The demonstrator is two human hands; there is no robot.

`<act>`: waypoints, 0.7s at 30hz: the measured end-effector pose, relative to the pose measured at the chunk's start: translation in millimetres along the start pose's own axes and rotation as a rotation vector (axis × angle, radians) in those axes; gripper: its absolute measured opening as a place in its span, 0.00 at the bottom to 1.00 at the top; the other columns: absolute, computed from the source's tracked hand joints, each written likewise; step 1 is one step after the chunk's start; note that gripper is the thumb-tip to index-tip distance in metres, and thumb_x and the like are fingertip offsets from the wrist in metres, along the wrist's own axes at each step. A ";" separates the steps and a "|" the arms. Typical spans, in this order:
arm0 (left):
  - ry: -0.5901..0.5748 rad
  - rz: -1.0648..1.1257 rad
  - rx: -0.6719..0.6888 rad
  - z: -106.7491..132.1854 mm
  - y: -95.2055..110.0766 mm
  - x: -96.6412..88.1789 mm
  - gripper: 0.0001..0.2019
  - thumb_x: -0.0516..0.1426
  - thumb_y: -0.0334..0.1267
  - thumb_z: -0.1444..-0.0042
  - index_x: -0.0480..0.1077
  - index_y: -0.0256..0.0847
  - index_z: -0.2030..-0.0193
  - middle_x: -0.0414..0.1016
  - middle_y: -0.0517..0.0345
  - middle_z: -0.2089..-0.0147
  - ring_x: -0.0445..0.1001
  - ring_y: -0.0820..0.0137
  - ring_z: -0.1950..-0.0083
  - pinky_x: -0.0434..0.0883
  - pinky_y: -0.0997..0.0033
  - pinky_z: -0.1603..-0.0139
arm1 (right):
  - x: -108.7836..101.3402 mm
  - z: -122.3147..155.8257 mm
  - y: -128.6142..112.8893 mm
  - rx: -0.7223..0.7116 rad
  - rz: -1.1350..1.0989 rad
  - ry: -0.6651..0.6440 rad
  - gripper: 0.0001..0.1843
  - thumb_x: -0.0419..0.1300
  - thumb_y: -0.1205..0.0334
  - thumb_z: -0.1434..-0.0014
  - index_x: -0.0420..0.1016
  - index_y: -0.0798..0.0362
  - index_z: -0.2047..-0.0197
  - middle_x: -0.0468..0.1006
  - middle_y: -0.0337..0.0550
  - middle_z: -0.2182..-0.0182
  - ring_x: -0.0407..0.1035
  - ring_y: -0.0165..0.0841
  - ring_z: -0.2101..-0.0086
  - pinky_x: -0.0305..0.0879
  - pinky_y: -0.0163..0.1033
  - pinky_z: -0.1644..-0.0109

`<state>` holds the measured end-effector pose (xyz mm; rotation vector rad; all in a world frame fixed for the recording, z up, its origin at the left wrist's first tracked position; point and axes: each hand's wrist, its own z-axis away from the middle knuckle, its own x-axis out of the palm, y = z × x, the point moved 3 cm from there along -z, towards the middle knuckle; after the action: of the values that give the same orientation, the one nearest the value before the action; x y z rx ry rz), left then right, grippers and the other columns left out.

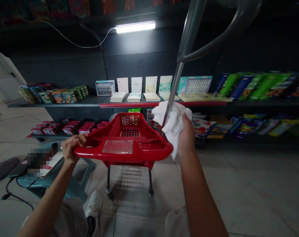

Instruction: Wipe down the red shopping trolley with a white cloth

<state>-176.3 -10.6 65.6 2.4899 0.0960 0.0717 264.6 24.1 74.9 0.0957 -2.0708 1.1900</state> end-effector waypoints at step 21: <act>-0.301 -0.624 0.497 39.1 105.8 135.5 0.09 0.58 0.32 0.39 0.73 0.43 0.52 0.82 0.54 0.56 0.77 0.63 0.50 0.72 0.52 0.38 | 13.4 41.2 -10.4 -0.136 0.382 -0.409 0.28 0.70 0.37 0.44 0.78 0.47 0.48 0.84 0.44 0.57 0.80 0.42 0.56 0.79 0.41 0.57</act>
<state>-33.0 -106.3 102.4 2.7937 0.8394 -0.6561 236.0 -9.9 78.3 -0.1394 -2.6092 1.3308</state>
